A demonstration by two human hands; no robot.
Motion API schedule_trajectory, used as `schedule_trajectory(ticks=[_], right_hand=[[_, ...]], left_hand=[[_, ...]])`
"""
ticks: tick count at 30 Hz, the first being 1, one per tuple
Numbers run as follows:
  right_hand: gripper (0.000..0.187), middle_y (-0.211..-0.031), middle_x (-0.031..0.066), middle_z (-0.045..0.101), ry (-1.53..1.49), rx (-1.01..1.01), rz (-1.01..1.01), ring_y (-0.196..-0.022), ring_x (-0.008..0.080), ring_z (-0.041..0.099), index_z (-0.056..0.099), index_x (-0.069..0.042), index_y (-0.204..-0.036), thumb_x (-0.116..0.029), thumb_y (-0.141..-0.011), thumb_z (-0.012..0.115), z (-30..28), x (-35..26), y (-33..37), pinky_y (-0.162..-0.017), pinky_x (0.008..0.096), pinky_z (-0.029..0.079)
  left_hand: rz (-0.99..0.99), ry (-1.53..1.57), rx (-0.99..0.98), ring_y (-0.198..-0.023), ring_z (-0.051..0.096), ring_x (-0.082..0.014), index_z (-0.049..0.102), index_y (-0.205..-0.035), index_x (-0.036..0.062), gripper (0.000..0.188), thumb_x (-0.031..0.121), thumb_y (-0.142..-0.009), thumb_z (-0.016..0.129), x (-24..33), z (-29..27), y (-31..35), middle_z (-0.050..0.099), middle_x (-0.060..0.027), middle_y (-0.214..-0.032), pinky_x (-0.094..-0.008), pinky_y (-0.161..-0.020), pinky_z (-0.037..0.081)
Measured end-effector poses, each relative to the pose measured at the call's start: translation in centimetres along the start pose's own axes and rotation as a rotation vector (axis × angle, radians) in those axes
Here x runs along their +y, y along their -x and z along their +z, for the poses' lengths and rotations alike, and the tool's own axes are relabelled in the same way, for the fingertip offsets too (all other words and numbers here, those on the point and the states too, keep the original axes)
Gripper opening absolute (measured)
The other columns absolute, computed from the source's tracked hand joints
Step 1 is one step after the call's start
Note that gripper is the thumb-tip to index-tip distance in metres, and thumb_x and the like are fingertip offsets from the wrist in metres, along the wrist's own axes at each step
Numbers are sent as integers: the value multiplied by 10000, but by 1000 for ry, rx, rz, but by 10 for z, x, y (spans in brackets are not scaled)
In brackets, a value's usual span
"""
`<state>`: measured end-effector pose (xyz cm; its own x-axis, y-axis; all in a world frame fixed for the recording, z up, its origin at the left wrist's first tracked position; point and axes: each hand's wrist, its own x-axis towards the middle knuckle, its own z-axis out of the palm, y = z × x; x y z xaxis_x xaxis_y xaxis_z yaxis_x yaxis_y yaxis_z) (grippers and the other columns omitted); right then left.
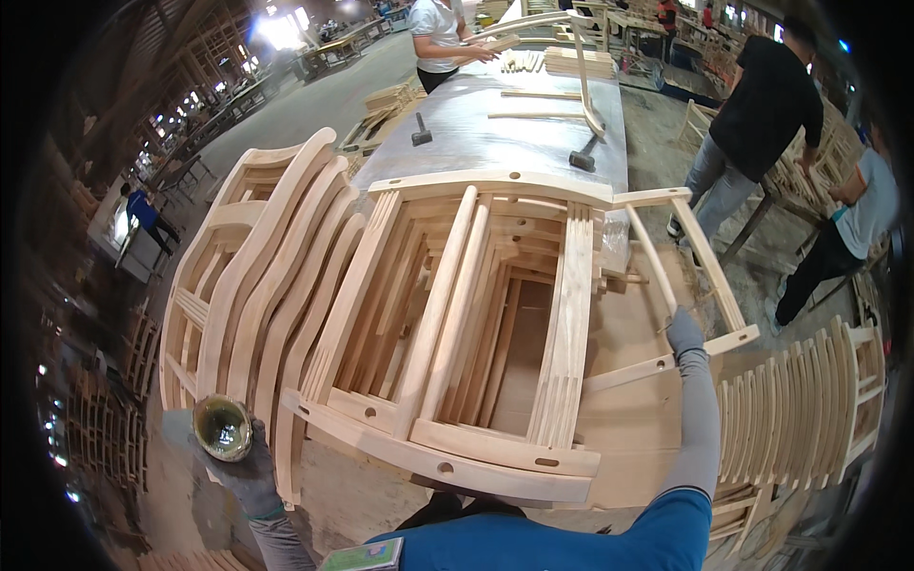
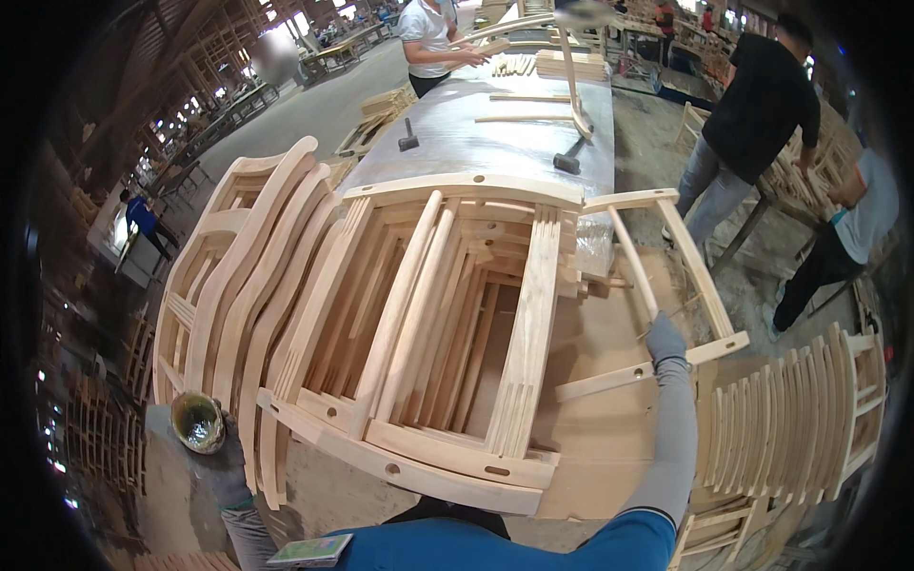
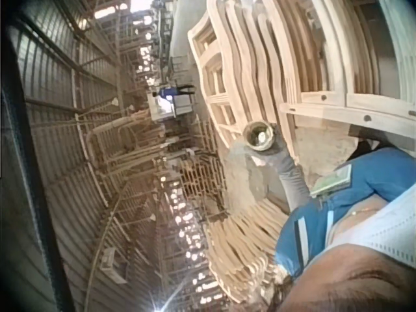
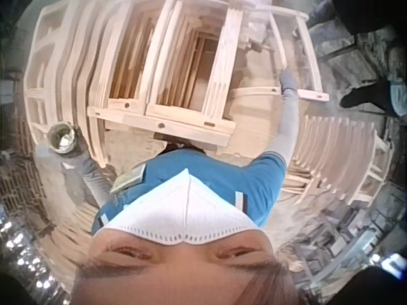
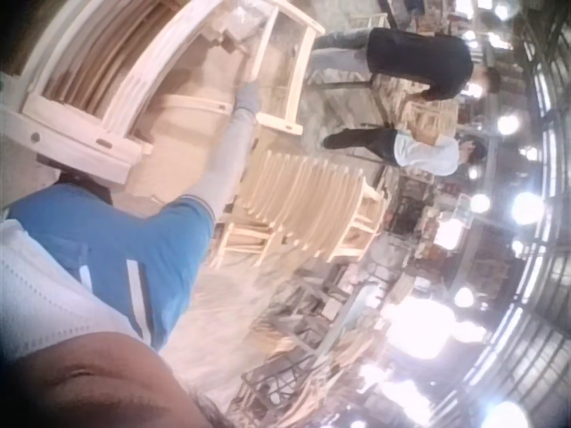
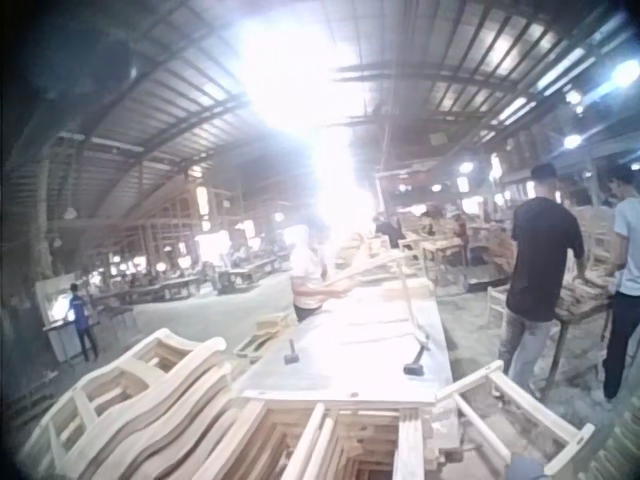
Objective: The person applies a liquid finish to wooden chair frames using a brush, then refills the container from a bottle and uses a spray gun to add more finish. The person works on multiple chair frames in a workshop setting.
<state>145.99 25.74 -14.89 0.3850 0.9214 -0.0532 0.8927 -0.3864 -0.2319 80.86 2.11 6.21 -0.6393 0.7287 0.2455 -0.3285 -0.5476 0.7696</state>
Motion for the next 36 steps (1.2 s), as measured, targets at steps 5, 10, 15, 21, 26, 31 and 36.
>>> schedule_trajectory(ticks=[5, 10, 15, 21, 26, 31, 36], right_hand=[[334, -946, 235, 625, 149, 109, 93, -903, 401, 604, 540, -30, -1012, -321, -850, 511, -79, 30, 9, -758, 487, 479], [306, -972, 267, 604, -51, 281, -7, -941, 444, 558, 529, 1, -1075, -152, -810, 518, -161, 60, 58, -759, 461, 443], [322, -879, 248, 598, 7, 459, -109, -833, 393, 584, 513, 39, -1110, -185, -879, 534, -218, 54, 115, -686, 429, 440], [520, -1094, 270, 574, -11, 449, -103, -991, 375, 572, 424, 68, -1274, -289, -911, 528, -253, -29, 215, -804, 374, 442], [502, -1108, 237, 566, -92, 396, -258, -1000, 287, 550, 410, 87, -1281, -229, -908, 524, -260, -128, 285, -840, 335, 424], [190, -778, 117, 592, -288, 186, -457, -704, 258, 542, 540, 10, -947, -143, -834, 532, -248, -254, 320, -650, 366, 422], [314, -862, 260, 612, -39, 260, -443, -858, 411, 591, 561, 18, -959, -272, -838, 552, -205, -335, 295, -746, 466, 453]], left_hand=[[-4, 23, -57, -945, 603, -271, 468, -1258, 147, 482, 480, -909, 446, -3, -13, -6, 573, -84, -1127, -436, -771, 558], [-143, 286, 74, -838, 632, -298, 491, -1229, 117, 540, 537, -900, 405, -18, -5, -20, 605, -141, -1053, -421, -730, 559], [-252, 444, 20, -945, 620, -330, 432, -1284, 113, 579, 548, -913, 340, -24, -15, -32, 579, -146, -1123, -474, -736, 570], [152, 41, -179, -1064, 550, -251, 348, -1302, 44, 527, 254, -865, 554, -41, -53, -55, 489, -143, -1231, -417, -851, 520], [-344, 673, -238, -1000, 587, -234, 393, -1271, 56, 458, 318, -910, 498, -19, -70, -69, 517, -122, -1198, -415, -836, 529], [353, -460, -184, -938, 608, -252, 447, -1253, 90, 541, 509, -932, 328, -10, -128, -91, 567, -122, -1132, -422, -791, 541], [-107, 250, -129, -855, 621, -284, 464, -1236, 76, 544, 511, -926, 363, 38, -133, -95, 583, -187, -1077, -387, -708, 561]])
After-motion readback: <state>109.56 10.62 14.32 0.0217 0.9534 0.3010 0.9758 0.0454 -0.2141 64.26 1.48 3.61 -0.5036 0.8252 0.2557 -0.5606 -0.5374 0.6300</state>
